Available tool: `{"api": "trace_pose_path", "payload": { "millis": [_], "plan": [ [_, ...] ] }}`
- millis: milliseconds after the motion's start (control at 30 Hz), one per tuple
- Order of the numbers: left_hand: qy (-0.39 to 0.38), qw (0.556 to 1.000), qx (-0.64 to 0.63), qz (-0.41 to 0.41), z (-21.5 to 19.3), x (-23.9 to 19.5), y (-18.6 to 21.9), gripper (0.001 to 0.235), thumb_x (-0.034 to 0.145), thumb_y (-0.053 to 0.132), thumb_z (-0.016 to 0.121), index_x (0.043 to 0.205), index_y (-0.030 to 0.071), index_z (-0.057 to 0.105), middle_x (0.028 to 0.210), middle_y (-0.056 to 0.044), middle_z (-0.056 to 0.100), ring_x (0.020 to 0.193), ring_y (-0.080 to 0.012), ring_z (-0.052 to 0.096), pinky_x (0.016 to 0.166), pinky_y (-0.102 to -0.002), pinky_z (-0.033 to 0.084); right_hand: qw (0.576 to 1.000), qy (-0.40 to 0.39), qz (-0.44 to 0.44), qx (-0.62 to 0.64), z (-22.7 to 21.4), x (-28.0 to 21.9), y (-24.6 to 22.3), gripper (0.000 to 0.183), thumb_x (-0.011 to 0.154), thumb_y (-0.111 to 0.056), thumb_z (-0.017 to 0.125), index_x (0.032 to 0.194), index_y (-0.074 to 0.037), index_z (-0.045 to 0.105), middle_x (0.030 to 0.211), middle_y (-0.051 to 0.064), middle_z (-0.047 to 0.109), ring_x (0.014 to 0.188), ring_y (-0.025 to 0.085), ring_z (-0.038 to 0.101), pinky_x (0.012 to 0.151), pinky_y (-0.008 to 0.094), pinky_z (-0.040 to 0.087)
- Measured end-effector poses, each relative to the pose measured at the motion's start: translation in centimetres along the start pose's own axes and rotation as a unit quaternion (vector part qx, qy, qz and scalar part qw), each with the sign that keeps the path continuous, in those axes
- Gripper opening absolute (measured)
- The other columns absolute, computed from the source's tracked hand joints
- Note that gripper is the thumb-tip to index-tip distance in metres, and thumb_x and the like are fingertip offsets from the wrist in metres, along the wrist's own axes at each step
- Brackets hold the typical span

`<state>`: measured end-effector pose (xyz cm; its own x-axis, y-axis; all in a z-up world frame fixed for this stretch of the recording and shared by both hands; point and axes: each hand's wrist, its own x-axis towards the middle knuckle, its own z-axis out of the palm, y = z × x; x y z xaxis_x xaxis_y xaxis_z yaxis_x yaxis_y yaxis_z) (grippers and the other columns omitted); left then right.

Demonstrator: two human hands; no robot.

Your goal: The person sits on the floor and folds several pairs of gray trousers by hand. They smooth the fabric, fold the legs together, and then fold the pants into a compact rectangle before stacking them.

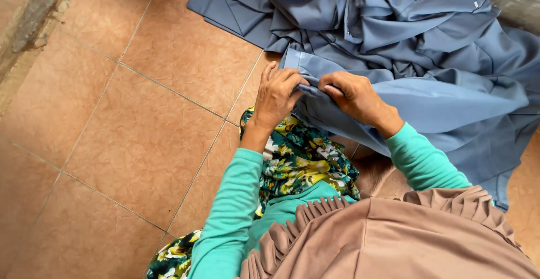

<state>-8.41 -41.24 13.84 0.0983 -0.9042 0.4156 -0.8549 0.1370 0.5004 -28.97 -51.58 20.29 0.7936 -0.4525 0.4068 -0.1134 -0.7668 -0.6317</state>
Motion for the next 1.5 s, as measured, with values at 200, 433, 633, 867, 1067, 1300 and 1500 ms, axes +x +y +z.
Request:
{"api": "trace_pose_path", "payload": {
  "millis": [200, 433, 633, 867, 1067, 1300, 1500],
  "plan": [
    [-0.026, 0.997, 0.01, -0.079, 2.3, 0.2, -5.3, 0.032, 0.079, 0.024, 0.086, 0.098, 0.031, 0.06, 0.096, 0.012, 0.062, 0.097, -0.0146, 0.067, 0.094, -0.039, 0.047, 0.964, -0.1, 0.05, -0.242, 0.7, -4.9, 4.2, 0.033, 0.106, -0.048, 0.052, 0.124, -0.023, 0.064, 0.114, 0.008, 0.068, 0.105, 0.028, 0.068, 0.073, 0.041, 0.053],
    [-0.039, 0.99, 0.053, -0.128, -1.1, 1.3, -7.5, 0.043, 0.083, 0.023, 0.081, 0.109, 0.032, 0.047, 0.094, 0.007, 0.069, 0.095, -0.0185, 0.071, 0.089, -0.039, 0.045, 0.886, -0.197, 0.161, -0.388, 2.2, -15.5, 10.4, 0.026, 0.081, -0.045, 0.074, 0.083, -0.019, 0.073, 0.122, -0.006, 0.066, 0.113, 0.02, 0.062, 0.077, 0.036, 0.053],
    [-0.051, 0.979, 0.126, -0.15, -4.8, 0.5, -12.5, 0.043, 0.077, 0.01, 0.083, 0.108, 0.032, 0.063, 0.101, 0.007, 0.063, 0.102, -0.0209, 0.063, 0.088, -0.04, 0.049, 0.798, -0.309, 0.362, -0.37, -0.6, -10.6, 16.0, 0.029, 0.089, -0.049, 0.065, 0.104, -0.03, 0.081, 0.096, 0.002, 0.081, 0.098, 0.03, 0.078, 0.083, 0.046, 0.062],
    [0.068, 0.961, 0.198, -0.181, -15.1, -2.2, -15.5, 0.042, 0.073, -0.004, 0.07, 0.103, 0.025, 0.063, 0.097, 0.001, 0.057, 0.094, -0.0271, 0.06, 0.074, -0.043, 0.051, 0.859, -0.097, 0.143, -0.482, 2.6, 7.7, 22.6, 0.029, 0.095, -0.046, 0.07, 0.084, -0.019, 0.074, 0.079, 0.006, 0.072, 0.07, 0.035, 0.073, 0.053, 0.049, 0.05],
    [0.219, 0.912, 0.318, -0.142, -23.6, -11.2, -15.4, 0.047, 0.067, -0.009, 0.065, 0.106, 0.017, 0.062, 0.104, -0.007, 0.053, 0.092, -0.0317, 0.055, 0.072, -0.043, 0.051, 0.891, 0.138, -0.063, -0.428, 11.5, 15.6, 12.7, 0.019, 0.089, -0.03, 0.08, 0.087, -0.012, 0.073, 0.107, -0.002, 0.071, 0.08, 0.024, 0.067, 0.05, 0.04, 0.046],
    [0.047, 0.853, 0.435, -0.283, -18.7, -39.2, -20.8, 0.026, 0.091, 0.006, 0.063, 0.098, 0.028, 0.052, 0.102, 0.001, 0.05, 0.096, -0.0221, 0.054, 0.07, -0.034, 0.055, 0.915, -0.188, -0.031, -0.356, 30.0, 6.3, 8.3, 0.016, 0.085, -0.024, 0.061, 0.075, -0.017, 0.07, 0.078, -0.001, 0.068, 0.068, 0.027, 0.075, 0.06, 0.044, 0.058],
    [-0.008, 0.818, 0.393, -0.42, -15.3, -48.8, -15.9, 0.025, 0.092, 0.008, 0.061, 0.094, 0.031, 0.049, 0.098, 0.004, 0.049, 0.096, -0.0185, 0.056, 0.071, -0.031, 0.058, 0.885, -0.293, 0.006, -0.361, 39.5, 7.8, 8.0, 0.011, 0.089, -0.021, 0.056, 0.084, -0.014, 0.063, 0.076, 0.007, 0.076, 0.076, 0.034, 0.078, 0.071, 0.043, 0.058]
  ]
}}
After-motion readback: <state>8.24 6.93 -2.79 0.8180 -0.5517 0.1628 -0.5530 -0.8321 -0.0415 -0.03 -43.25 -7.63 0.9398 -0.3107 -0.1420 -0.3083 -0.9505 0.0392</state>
